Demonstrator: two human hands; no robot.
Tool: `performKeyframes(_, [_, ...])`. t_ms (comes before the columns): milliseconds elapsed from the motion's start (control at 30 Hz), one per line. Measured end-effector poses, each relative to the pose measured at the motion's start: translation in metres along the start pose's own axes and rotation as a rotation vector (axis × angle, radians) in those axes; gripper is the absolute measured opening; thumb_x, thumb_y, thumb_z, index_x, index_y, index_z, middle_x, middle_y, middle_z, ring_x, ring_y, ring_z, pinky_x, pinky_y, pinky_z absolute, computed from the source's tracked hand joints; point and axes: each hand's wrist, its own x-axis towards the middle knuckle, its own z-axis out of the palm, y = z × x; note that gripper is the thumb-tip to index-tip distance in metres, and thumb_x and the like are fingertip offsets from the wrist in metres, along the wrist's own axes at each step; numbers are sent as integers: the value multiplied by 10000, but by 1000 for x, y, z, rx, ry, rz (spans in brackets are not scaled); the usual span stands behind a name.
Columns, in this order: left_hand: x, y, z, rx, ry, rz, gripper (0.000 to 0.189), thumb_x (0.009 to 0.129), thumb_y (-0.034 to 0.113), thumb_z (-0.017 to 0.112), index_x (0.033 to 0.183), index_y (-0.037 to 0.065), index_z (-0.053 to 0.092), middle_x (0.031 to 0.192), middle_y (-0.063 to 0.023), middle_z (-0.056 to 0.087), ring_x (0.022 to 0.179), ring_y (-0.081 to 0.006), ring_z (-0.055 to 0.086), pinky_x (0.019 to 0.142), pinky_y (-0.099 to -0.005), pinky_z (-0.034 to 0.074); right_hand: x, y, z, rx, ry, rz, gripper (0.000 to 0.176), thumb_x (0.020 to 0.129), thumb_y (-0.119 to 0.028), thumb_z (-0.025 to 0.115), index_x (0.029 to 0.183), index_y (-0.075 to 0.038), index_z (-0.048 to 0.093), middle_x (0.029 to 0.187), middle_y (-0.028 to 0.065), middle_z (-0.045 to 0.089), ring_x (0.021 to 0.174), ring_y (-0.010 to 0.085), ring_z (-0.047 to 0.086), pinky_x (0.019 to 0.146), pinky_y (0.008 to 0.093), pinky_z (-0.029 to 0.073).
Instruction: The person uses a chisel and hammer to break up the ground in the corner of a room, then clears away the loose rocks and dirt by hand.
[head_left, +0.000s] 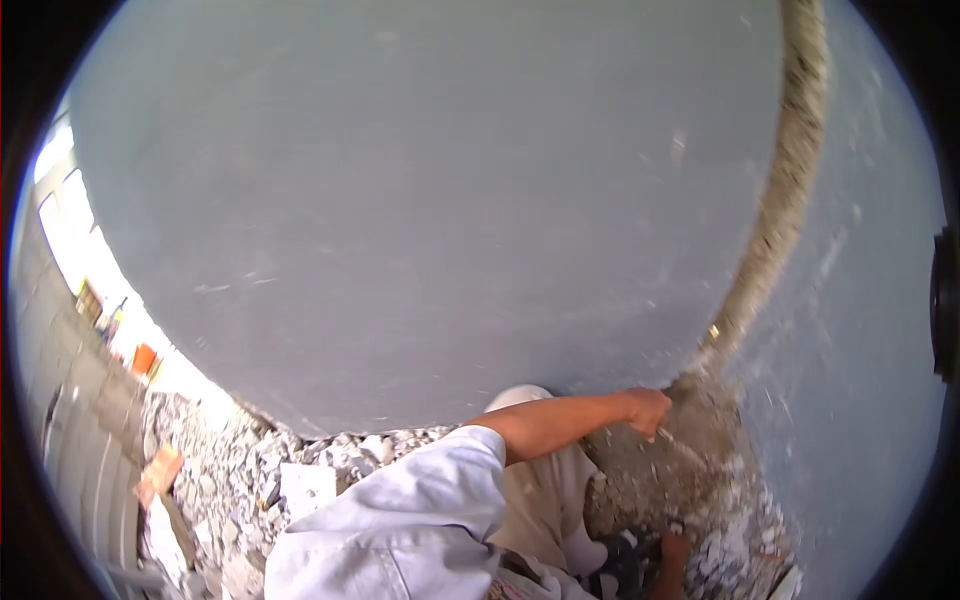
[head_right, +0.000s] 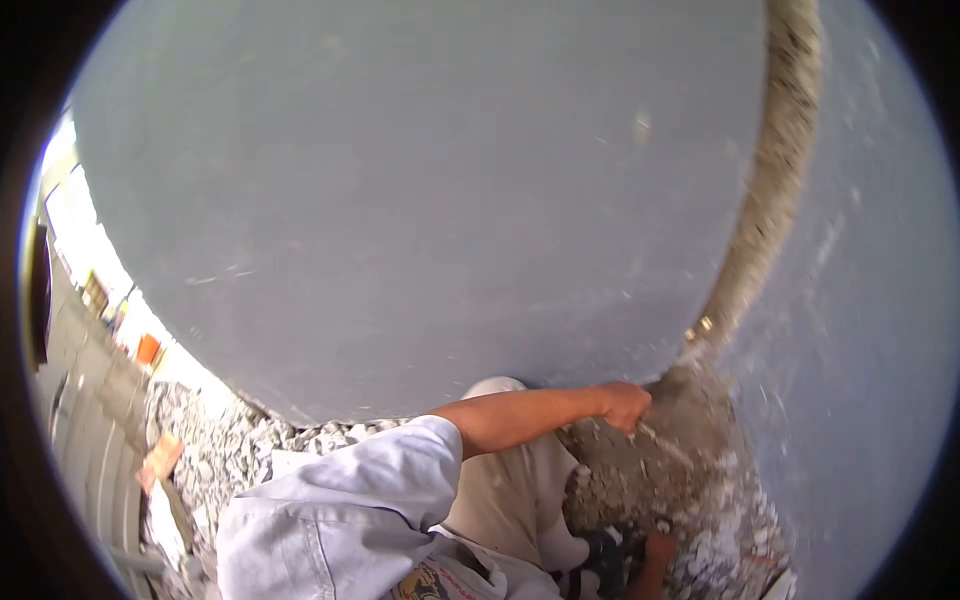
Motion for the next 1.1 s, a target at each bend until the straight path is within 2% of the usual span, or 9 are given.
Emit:
performKeyframes(67, [-33, -8, -26, 98, 25, -7, 286, 705, 274, 785, 896, 67, 737, 880, -176, 708, 856, -382, 679, 733, -491, 516, 18, 13, 13, -187, 46, 25, 588, 708, -320, 797, 1094, 97, 647, 1075, 241, 683, 977, 341, 675, 830, 455, 529])
performKeyframes(167, [-87, -12, -49, 248, 12, -49, 257, 702, 288, 775, 874, 99, 748, 897, -152, 720, 890, -373, 687, 764, -484, 536, 12, -8, 10, -212, 56, 6, 576, 716, -317, 789, 1099, 89, 646, 1076, 234, 682, 980, 336, 672, 835, 451, 526])
performKeyframes(267, [-125, -41, -39, 347, 64, -201, 283, 678, 272, 764, 867, 62, 754, 853, -165, 717, 897, -377, 687, 777, -466, 542, -10, -48, 7, -170, 26, -44, 565, 725, -314, 781, 1105, 82, 645, 1077, 227, 681, 983, 330, 670, 841, 447, 524])
performKeyframes(333, [-141, -45, -30, 406, 112, -189, 280, 676, 251, 751, 866, 44, 750, 866, -177, 719, 908, -378, 691, 787, -457, 550, -20, -70, 8, -156, 0, -84, 558, 731, -312, 776, 1108, 77, 644, 1078, 222, 680, 985, 327, 668, 844, 445, 522])
performKeyframes(467, [-145, -44, -25, 394, 214, -182, 260, 667, 211, 730, 864, 44, 752, 898, -177, 723, 916, -368, 698, 797, -452, 557, -32, -96, 13, -132, -41, -143, 543, 742, -308, 765, 1116, 67, 643, 1080, 213, 678, 989, 320, 664, 851, 440, 519])
performKeyframes(567, [-146, -36, -28, 322, 263, -245, 256, 659, 184, 715, 867, 41, 751, 910, -181, 722, 924, -367, 697, 805, -452, 554, -36, -104, 14, -112, -62, -163, 532, 751, -305, 757, 1121, 59, 642, 1081, 206, 677, 993, 315, 661, 856, 436, 517])
performKeyframes(667, [-147, -33, -27, 350, 318, -228, 209, 675, 156, 661, 818, 25, 740, 870, -194, 715, 904, -366, 695, 800, -457, 548, -37, -110, 15, -105, -77, -191, 521, 760, -302, 750, 1126, 52, 641, 1083, 199, 675, 996, 309, 659, 862, 432, 515])
performKeyframes(767, [-155, -21, -34, 359, 295, -241, 212, 677, 150, 657, 827, 27, 742, 881, -197, 716, 910, -367, 695, 810, -453, 547, -34, -110, 15, -97, -84, -199, 510, 769, -299, 742, 1132, 44, 640, 1084, 192, 674, 999, 304, 656, 867, 428, 512])
performKeyframes(1100, [-142, -37, -22, 329, 297, -242, 241, 679, 156, 679, 870, 28, 751, 925, -195, 722, 940, -358, 698, 820, -445, 548, -29, -114, 16, -64, -109, -218, 475, 798, -289, 716, 1150, 19, 636, 1089, 169, 669, 1010, 286, 647, 885, 415, 505])
